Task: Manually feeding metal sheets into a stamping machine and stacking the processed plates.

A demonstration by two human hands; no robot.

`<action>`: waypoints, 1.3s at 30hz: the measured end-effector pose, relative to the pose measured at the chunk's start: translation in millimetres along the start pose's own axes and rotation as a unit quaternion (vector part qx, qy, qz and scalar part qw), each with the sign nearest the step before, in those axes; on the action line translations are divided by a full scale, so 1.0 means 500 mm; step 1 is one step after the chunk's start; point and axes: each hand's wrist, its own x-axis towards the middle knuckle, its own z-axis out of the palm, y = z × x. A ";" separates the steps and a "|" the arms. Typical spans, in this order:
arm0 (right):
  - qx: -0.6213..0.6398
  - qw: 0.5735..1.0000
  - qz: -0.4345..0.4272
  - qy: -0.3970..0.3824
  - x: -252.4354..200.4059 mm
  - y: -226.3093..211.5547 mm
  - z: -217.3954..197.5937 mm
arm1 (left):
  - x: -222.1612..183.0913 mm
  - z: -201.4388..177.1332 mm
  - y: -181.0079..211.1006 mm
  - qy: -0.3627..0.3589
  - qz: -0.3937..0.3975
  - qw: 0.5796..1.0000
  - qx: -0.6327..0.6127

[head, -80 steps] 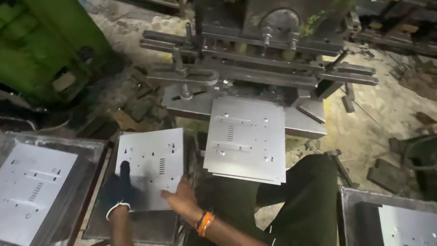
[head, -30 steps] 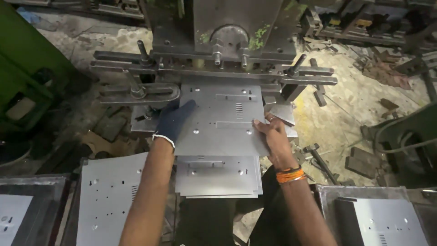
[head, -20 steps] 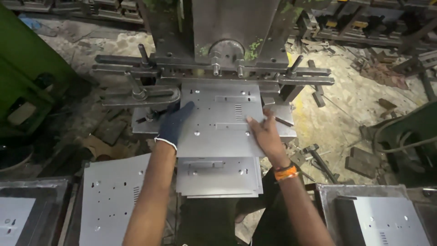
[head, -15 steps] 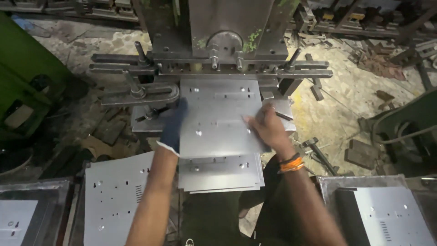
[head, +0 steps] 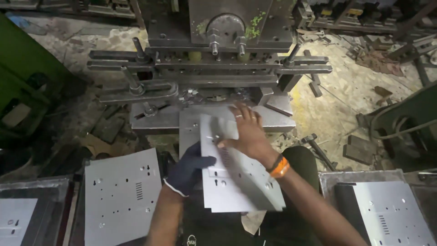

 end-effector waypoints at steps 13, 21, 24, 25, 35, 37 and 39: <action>0.433 0.838 0.287 0.165 -0.134 0.105 -0.050 | 0.067 -0.001 0.095 0.071 0.098 0.990 -0.072; 0.584 0.767 0.227 0.139 0.010 0.152 -0.010 | 0.187 -0.120 0.112 0.193 0.142 0.970 0.049; 0.534 0.803 0.227 0.136 0.030 0.232 0.037 | 0.279 -0.246 0.048 0.270 0.200 0.928 0.162; 0.534 0.804 0.226 0.134 0.034 0.203 0.016 | 0.271 -0.232 0.062 0.272 0.201 0.927 0.160; 0.508 0.828 0.199 0.130 0.052 0.168 0.000 | 0.252 -0.222 0.082 0.280 0.196 0.919 0.197; 0.463 0.853 0.196 0.136 0.047 0.165 0.001 | 0.250 -0.220 0.078 0.286 0.195 0.919 0.189; 0.539 0.810 0.193 0.126 0.045 0.125 -0.026 | 0.257 -0.229 0.076 0.293 0.191 0.918 0.185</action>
